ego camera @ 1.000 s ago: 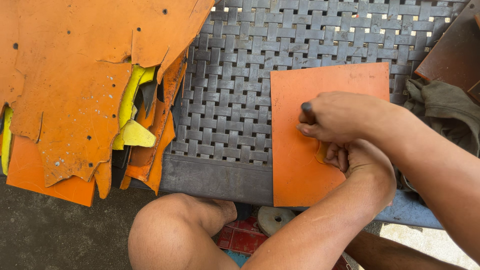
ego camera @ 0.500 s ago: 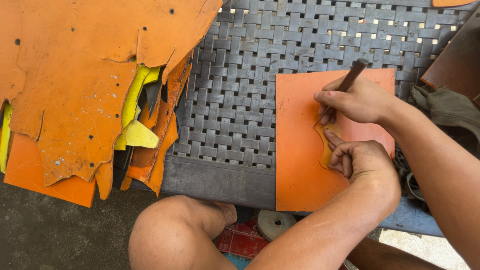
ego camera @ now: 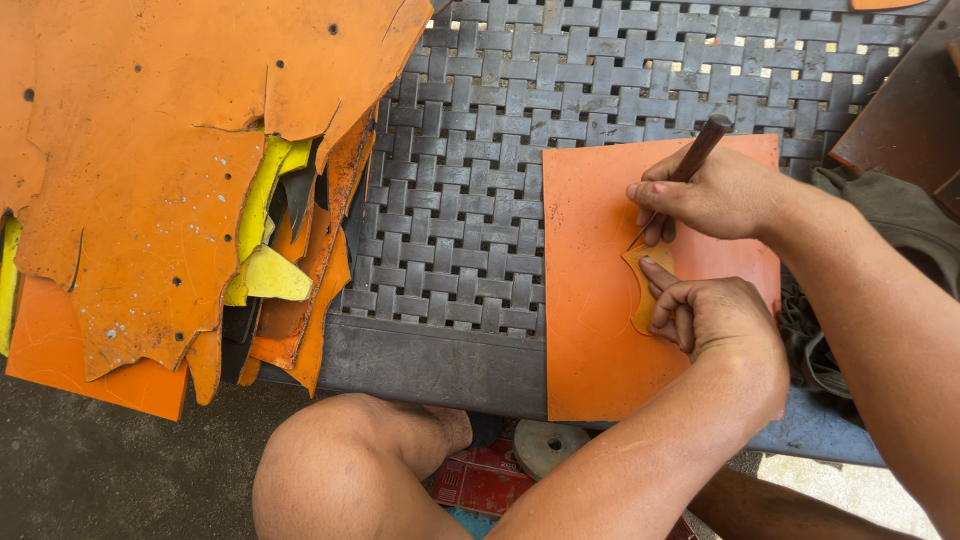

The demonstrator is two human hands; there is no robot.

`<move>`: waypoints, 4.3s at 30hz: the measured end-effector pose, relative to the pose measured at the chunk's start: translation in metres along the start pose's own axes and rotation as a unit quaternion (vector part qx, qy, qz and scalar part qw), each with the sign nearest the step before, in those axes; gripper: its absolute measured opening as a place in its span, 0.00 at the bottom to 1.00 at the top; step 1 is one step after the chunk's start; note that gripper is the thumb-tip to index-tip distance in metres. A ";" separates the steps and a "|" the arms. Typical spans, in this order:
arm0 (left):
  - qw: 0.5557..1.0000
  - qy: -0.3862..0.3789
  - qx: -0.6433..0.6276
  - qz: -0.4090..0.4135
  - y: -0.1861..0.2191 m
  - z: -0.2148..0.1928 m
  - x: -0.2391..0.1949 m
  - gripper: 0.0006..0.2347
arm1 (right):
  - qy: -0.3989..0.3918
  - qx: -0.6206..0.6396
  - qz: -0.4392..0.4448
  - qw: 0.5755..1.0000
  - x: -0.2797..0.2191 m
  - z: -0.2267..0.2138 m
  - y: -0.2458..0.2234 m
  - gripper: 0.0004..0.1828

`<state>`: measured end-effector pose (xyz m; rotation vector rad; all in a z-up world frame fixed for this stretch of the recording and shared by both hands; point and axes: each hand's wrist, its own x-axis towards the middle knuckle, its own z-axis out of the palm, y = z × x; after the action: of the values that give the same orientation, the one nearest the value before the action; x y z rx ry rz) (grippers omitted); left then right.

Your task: The person uses a pointed awl to cut a small orange leather piece on a larger orange board. The person repeatedly traces the outline of the piece with the tool, separating it from the surrounding material. The cut piece is then placed on a pile of similar orange scraps to the left.

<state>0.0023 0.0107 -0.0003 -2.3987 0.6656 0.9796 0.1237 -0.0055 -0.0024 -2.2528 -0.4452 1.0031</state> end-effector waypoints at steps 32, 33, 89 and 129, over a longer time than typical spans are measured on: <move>0.835 0.366 -0.407 -0.054 -0.094 0.174 -0.115 0.11 | 0.449 -0.129 -0.132 0.874 -0.108 0.173 0.032 0.13; 0.839 0.369 -0.397 -0.046 -0.095 0.171 -0.115 0.10 | 0.452 -0.105 -0.149 0.873 -0.109 0.175 0.031 0.13; 0.811 0.429 -0.393 -0.061 -0.049 0.168 -0.051 0.14 | 0.422 -0.121 -0.127 0.889 -0.129 0.172 0.035 0.16; 0.810 0.401 -0.425 -0.044 -0.061 0.163 -0.053 0.12 | 0.418 -0.101 -0.123 0.895 -0.129 0.171 0.035 0.15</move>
<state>-0.0779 0.1658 -0.0517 -3.6572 0.3780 0.1195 -0.0876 -0.0301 -0.0438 -2.4644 -0.4332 -0.1899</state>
